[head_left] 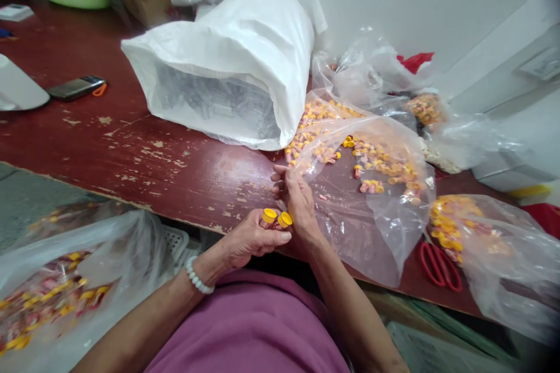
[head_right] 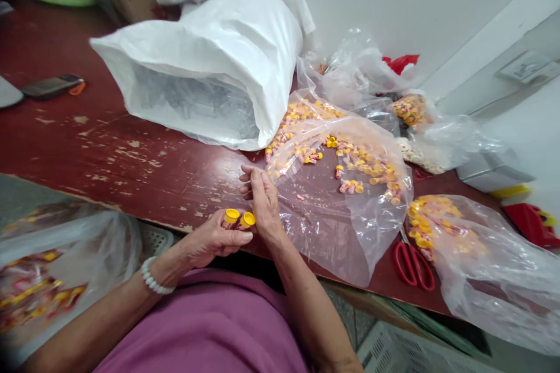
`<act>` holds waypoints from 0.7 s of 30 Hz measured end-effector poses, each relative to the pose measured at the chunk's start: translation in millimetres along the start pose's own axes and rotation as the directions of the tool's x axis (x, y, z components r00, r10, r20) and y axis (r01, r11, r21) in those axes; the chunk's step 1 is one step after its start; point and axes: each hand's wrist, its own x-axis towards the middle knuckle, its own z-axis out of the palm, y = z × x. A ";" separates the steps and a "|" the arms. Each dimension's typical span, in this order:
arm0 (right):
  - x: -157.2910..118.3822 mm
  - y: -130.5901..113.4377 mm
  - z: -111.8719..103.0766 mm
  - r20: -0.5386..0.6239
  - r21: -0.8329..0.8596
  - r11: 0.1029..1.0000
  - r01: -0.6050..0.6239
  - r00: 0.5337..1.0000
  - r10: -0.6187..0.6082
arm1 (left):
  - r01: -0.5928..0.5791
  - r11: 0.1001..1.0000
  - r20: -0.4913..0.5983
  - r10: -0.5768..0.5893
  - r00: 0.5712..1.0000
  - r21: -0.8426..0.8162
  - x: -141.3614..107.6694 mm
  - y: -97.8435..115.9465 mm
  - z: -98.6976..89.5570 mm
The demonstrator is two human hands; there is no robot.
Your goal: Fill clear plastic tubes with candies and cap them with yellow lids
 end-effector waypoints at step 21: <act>-47.1 -21.0 -9.5 0.501 -0.330 0.704 0.629 0.749 -0.434 | 0.011 0.991 -0.316 0.033 0.948 0.136 -51.3 -1.7 -37.4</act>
